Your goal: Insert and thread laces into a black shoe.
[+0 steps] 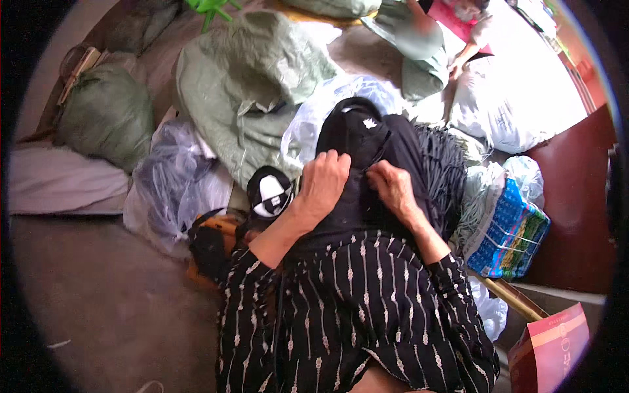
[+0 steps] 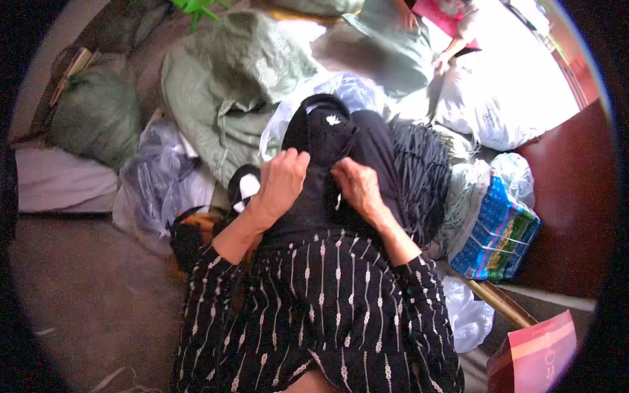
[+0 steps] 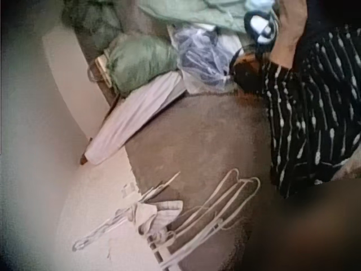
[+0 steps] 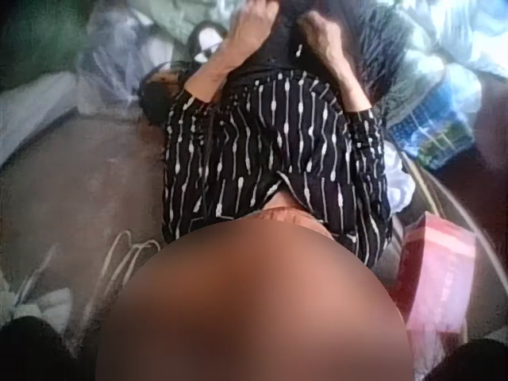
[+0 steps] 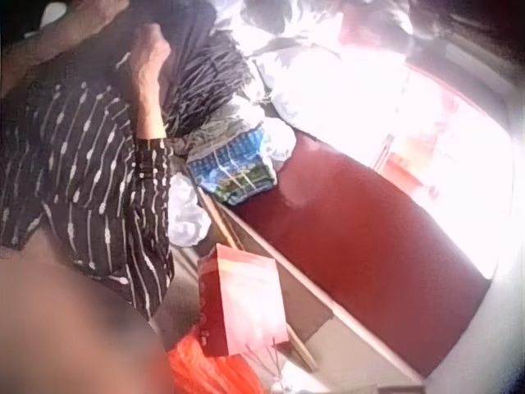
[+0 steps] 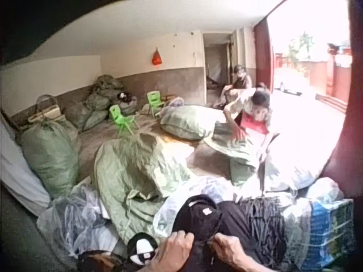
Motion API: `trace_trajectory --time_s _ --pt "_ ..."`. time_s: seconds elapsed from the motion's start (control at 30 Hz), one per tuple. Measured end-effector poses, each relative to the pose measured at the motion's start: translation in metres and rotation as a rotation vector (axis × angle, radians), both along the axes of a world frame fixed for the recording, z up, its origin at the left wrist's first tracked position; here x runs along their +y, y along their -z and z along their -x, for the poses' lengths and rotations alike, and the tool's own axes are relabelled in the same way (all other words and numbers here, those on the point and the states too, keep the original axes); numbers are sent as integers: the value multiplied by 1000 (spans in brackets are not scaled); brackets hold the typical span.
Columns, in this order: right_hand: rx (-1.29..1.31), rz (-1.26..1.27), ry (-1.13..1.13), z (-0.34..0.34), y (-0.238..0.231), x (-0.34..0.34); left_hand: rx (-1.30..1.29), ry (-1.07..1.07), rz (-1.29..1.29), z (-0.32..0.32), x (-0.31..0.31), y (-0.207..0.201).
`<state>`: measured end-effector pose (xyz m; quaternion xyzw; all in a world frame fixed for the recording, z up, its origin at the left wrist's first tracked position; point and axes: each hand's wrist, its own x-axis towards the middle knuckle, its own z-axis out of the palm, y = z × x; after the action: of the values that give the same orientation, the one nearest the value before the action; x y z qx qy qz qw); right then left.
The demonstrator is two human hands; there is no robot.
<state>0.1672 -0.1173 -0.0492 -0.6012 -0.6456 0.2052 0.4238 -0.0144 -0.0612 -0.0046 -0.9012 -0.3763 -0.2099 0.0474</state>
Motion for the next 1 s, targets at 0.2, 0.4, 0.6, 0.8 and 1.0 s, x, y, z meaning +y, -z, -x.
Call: trace_trajectory --time_s 0.2,0.4,0.6,0.8,1.0 --pt "-125 -164 15 4 -8 -7 307 272 -280 -13 12 -9" --pt "-631 -433 -101 -3 -29 -3 33 600 -458 10 37 -31" --pt "-791 -400 -417 -34 -44 23 300 698 -197 7 48 -39" --pt "-913 -364 -514 -41 -45 38 304 656 -66 -5 60 -34" --pt "-931 -391 -564 -44 -46 35 198 709 48 -5 60 -24"
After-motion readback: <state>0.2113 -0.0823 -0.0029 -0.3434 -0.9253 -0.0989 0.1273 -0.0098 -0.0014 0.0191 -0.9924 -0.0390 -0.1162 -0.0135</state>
